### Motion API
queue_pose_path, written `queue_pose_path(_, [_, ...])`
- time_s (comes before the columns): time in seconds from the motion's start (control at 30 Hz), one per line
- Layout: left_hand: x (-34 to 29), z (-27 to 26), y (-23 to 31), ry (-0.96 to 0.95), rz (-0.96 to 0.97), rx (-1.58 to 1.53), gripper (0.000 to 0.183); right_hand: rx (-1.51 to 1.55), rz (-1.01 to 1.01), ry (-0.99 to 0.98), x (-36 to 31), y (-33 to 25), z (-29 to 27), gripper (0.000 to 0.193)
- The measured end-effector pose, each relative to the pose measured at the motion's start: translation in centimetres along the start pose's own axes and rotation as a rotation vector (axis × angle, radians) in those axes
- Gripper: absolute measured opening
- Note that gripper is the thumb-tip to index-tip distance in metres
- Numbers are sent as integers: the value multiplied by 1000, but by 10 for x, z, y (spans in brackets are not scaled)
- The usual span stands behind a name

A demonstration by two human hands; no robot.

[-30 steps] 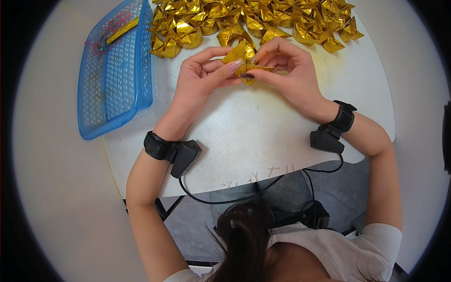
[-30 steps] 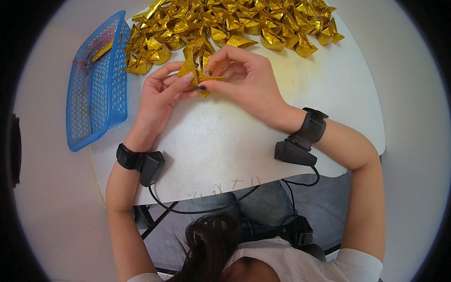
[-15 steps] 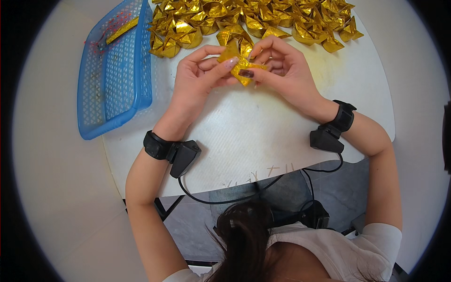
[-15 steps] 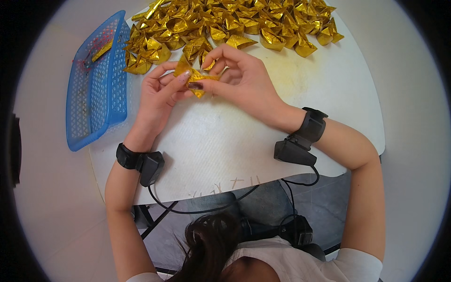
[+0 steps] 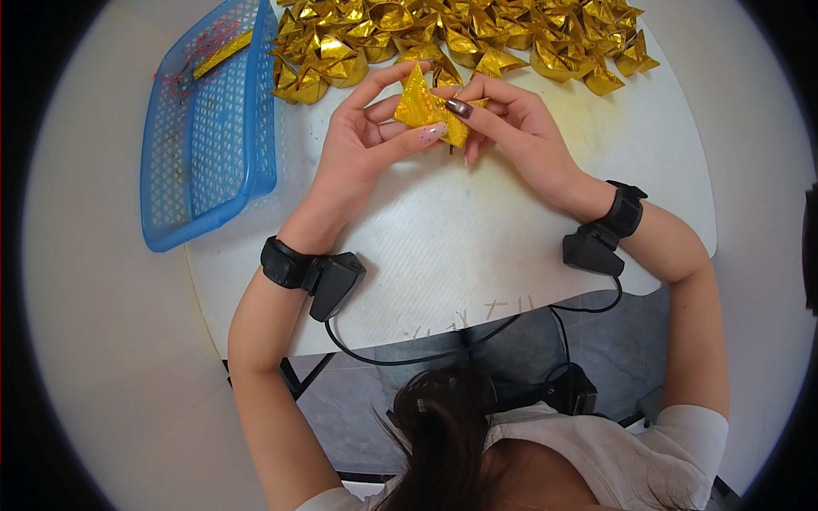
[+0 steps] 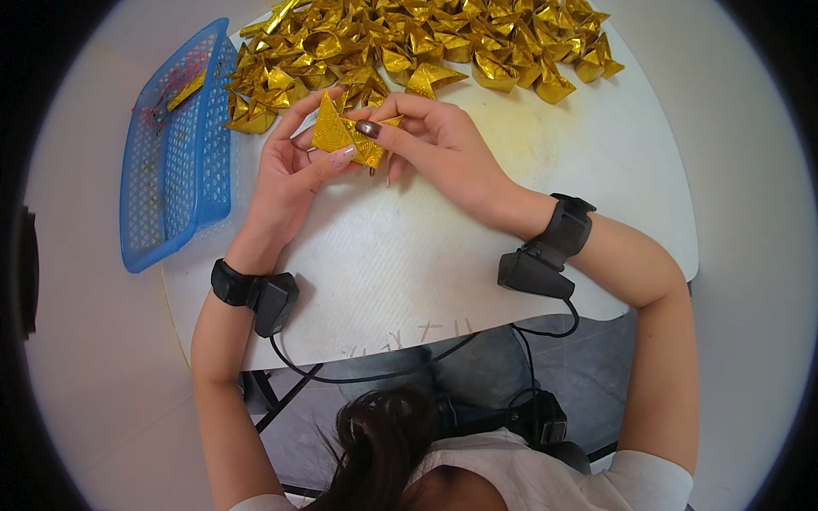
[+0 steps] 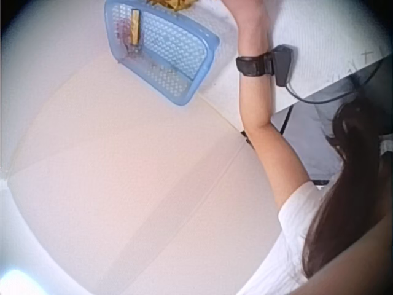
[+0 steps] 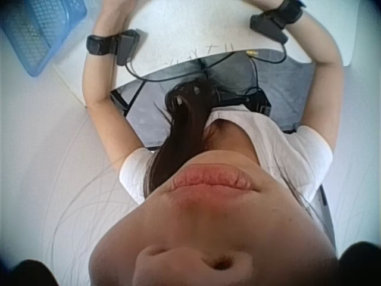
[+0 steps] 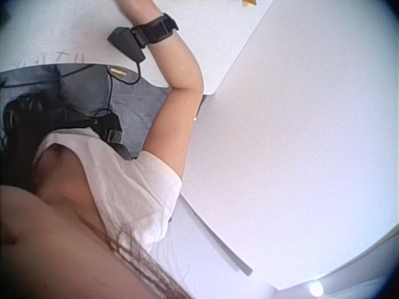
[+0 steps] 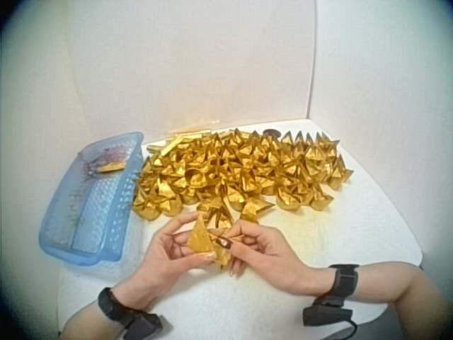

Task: Folding gold foil paper into traditional Chinese yuanbao ingots.

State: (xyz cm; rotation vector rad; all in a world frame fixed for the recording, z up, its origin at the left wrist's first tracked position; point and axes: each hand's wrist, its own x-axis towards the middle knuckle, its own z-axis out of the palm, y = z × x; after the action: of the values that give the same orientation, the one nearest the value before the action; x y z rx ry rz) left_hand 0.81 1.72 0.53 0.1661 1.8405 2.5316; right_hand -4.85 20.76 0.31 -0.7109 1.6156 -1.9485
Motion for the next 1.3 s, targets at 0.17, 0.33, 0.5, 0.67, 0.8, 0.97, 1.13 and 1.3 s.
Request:
queue_pose_path(0.17, [-1,0,5,-12,-15,28,60,-6,20,16,0,-3,2,14])
queue_pose_path(0.33, [-1,2,6,37,-66,30,60,-313,-216,181,2,1,-5,19])
queue_pose_path(0.5, [-1,-1,5,-8,-41,75,62,-241,-139,167,1,0,-2,16])
queue_pose_path(0.67, [0,1,3,47,-18,-6,62,-220,-28,128,1,3,-3,15])
queue_pose_path(0.8, [0,0,3,65,-7,25,61,-67,-2,37,1,1,0,21])
queue_pose_path(0.97, [0,2,6,51,-12,95,61,-105,-17,-35,-3,-1,0,28])
queue_pose_path(1.13, [0,1,4,47,-11,139,60,-166,-11,-65,-4,-1,1,30])
queue_pose_path(1.3, [0,0,4,49,-22,165,49,-169,22,-77,-3,4,-3,31])
